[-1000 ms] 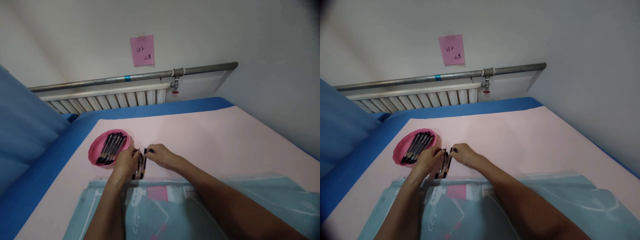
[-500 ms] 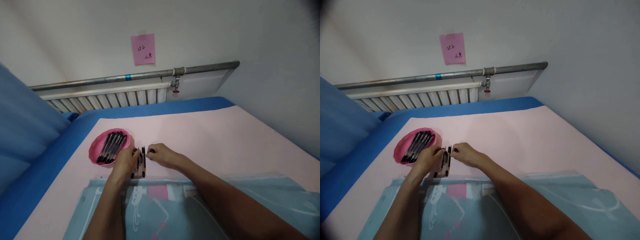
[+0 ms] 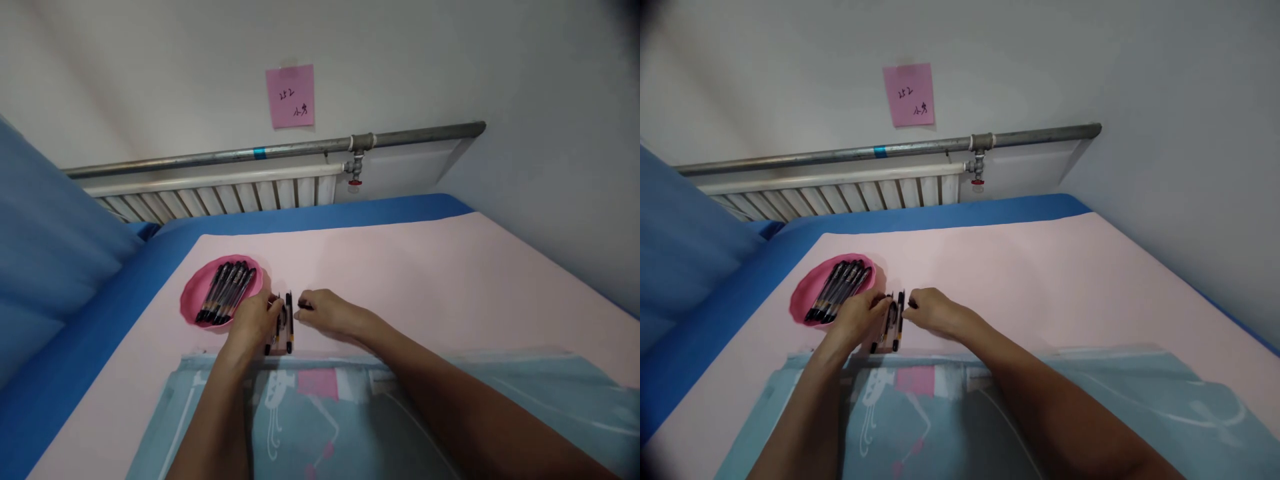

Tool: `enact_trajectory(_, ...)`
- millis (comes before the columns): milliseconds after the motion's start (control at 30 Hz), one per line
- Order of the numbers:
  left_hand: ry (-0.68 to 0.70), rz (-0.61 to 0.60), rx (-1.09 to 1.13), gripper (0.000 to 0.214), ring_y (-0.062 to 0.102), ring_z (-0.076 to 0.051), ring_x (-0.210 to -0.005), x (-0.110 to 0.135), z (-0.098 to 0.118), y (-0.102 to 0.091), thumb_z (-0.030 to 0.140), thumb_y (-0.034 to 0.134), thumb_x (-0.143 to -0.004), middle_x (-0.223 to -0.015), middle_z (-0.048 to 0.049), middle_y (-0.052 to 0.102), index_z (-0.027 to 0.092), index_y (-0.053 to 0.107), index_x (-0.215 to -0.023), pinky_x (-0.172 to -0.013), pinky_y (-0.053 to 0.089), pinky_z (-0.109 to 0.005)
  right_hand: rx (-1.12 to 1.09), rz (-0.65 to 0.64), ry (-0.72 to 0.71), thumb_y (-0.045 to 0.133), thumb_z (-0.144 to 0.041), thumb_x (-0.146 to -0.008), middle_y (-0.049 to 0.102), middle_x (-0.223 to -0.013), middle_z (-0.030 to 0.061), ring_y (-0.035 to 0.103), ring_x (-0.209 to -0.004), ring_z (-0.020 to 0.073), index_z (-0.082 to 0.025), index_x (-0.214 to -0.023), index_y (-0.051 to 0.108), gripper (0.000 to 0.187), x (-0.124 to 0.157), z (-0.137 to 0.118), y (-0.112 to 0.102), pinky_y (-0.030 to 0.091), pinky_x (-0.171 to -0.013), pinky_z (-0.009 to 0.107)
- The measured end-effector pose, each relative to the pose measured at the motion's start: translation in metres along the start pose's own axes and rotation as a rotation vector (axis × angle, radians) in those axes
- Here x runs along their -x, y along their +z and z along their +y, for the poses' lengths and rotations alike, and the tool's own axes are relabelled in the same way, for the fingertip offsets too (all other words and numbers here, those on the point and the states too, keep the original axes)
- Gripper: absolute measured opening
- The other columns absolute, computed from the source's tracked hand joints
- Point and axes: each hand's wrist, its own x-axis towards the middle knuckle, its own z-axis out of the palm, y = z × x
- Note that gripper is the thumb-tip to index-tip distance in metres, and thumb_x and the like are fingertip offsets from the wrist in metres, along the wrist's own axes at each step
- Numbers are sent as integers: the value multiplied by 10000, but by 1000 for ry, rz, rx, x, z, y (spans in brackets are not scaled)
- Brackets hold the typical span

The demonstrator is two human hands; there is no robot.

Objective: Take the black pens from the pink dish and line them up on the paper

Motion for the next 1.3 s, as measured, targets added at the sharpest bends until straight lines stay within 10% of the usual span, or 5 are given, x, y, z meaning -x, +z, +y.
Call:
enact_trajectory(467,13,18,18,282,579,-176,-697,1,1,-2,325,428,-823,-780,-80,681,148,646,-850,-573,309,-254,-86,-47,-8,482,-141,-734,600,-786,25,497,-453,58,-151,-818,555,111,1,2,3,374,-385,161)
enact_trajectory(800,8,23,29,269,578,-159,-671,1,1,0,325,437,-830,-778,-71,687,147,636,-856,-575,316,-250,128,254,-119,435,-177,-852,563,-992,91,526,-900,157,-152,-1062,570,251,-16,20,10,371,-796,267)
enact_trajectory(1300,-12,7,-18,270,602,-190,-734,0,2,2,328,443,-827,-825,-99,694,154,645,-864,-595,334,-265,469,187,-111,383,-212,-884,528,-1015,101,530,-812,169,-165,-916,552,179,-18,21,12,353,-637,259)
